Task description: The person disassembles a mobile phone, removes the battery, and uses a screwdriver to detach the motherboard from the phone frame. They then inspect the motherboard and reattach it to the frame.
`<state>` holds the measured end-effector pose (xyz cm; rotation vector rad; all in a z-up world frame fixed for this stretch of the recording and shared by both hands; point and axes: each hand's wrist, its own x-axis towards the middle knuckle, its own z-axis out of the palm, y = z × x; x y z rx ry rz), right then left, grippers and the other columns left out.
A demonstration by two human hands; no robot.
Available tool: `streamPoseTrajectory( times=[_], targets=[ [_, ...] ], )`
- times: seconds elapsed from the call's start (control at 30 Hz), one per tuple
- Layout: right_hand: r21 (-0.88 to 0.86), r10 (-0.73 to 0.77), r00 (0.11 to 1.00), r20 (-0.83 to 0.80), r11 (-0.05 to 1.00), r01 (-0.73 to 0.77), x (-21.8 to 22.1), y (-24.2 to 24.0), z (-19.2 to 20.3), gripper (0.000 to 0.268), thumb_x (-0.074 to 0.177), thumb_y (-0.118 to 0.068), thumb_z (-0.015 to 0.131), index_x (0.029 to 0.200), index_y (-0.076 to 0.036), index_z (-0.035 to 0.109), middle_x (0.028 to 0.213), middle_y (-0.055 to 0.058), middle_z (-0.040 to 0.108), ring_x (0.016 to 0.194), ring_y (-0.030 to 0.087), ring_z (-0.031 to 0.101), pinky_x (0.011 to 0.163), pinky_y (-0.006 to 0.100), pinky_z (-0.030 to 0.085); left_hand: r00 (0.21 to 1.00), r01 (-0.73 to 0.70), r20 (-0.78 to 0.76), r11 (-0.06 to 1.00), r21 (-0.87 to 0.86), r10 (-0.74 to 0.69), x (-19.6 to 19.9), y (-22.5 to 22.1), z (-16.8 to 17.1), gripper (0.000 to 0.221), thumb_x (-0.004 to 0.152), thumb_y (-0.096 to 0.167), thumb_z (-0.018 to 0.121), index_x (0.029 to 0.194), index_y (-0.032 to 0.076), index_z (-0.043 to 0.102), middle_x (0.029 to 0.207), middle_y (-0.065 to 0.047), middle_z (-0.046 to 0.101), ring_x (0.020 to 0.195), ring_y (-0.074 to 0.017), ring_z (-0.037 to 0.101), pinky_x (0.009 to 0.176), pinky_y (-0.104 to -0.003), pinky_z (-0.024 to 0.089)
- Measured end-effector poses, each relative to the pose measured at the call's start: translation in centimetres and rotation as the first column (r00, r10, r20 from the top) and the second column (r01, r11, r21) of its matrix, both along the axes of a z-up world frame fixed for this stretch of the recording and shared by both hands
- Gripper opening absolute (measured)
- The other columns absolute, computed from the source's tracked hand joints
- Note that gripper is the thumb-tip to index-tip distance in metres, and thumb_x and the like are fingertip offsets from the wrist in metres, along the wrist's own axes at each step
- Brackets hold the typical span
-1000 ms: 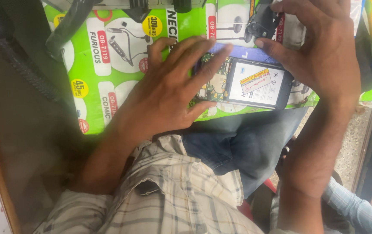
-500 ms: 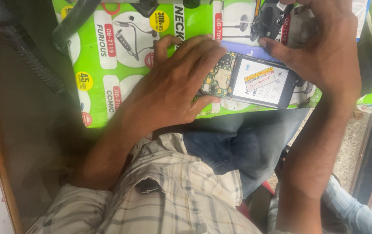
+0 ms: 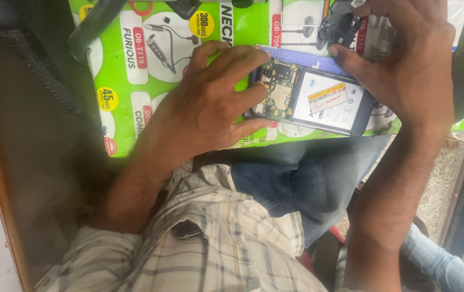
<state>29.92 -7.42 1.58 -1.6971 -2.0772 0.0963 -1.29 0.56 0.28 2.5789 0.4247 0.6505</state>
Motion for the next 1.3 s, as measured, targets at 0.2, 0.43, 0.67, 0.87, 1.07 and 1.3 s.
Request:
streamPoseTrajectory(
  times=[0.2,0.43,0.67,0.87,1.07,1.3],
  targets=[
    [0.004,0.025,1.000,-0.002,1.000,-0.025,1.0,0.2,-0.6,0.039,0.085,-0.011,0.090,0.112,0.000,0.065,0.116,0.012,0.068,0.103,0.031,0.062,0.091,0.040,0.049,1.000,-0.003,-0.015,1.000,0.022,0.003,0.2,0.1,0.3,0.048,0.087,0.040,0.090,0.112,0.006,0.066,0.143,-0.014,0.053,0.136,-0.0302,0.052,0.116,-0.053,0.033],
    [0.057,0.024,0.987,-0.160,0.998,-0.015,1.4,-0.2,-1.4,0.046,0.087,-0.010,0.090,0.115,0.003,0.056,0.114,0.012,0.062,0.098,0.025,0.060,0.090,0.033,0.050,0.999,-0.046,-0.007,0.999,-0.007,0.046,0.7,-0.1,0.4,0.069,0.082,0.039,0.091,0.127,0.003,0.053,0.140,-0.016,0.053,0.130,-0.0321,0.052,0.111,-0.054,0.033],
    [-0.007,0.055,0.987,-0.148,0.998,-0.057,-3.4,-2.1,2.4,0.056,0.076,-0.014,0.095,0.120,0.000,0.063,0.120,0.018,0.065,0.115,0.031,0.063,0.098,0.038,0.051,0.998,-0.065,0.009,0.996,-0.069,0.065,0.7,-0.4,0.3,0.092,0.081,0.037,0.093,0.147,0.003,0.039,0.141,-0.013,0.055,0.133,-0.0304,0.052,0.112,-0.052,0.032],
    [-0.068,-0.129,0.904,-0.407,0.991,0.111,-0.6,-6.4,1.7,0.060,0.089,-0.014,0.097,0.129,0.004,0.057,0.132,0.013,0.055,0.119,0.020,0.057,0.103,0.030,0.050,0.998,-0.067,-0.008,0.991,-0.120,0.066,0.7,-0.3,0.1,0.093,0.079,0.033,0.092,0.148,0.003,0.039,0.141,-0.014,0.055,0.133,-0.0314,0.051,0.113,-0.052,0.032],
    [-0.098,-0.283,0.822,-0.494,0.958,0.271,2.5,-11.2,-0.9,0.057,0.091,-0.013,0.096,0.129,0.007,0.058,0.134,0.012,0.055,0.117,0.018,0.056,0.104,0.028,0.049,0.999,-0.050,-0.011,0.995,-0.088,0.049,0.8,-0.2,0.2,0.088,0.079,0.030,0.091,0.147,0.001,0.043,0.143,-0.017,0.052,0.134,-0.0336,0.049,0.113,-0.053,0.032],
    [-0.020,-0.264,0.938,-0.226,0.964,0.267,1.1,-10.9,-0.6,0.049,0.091,-0.014,0.096,0.118,0.007,0.061,0.128,0.015,0.058,0.116,0.021,0.057,0.100,0.031,0.048,0.999,-0.026,-0.037,0.999,0.019,0.027,0.8,-0.2,0.2,0.079,0.083,0.035,0.088,0.143,0.003,0.049,0.142,-0.019,0.050,0.133,-0.0343,0.047,0.111,-0.055,0.032]
  ],
)
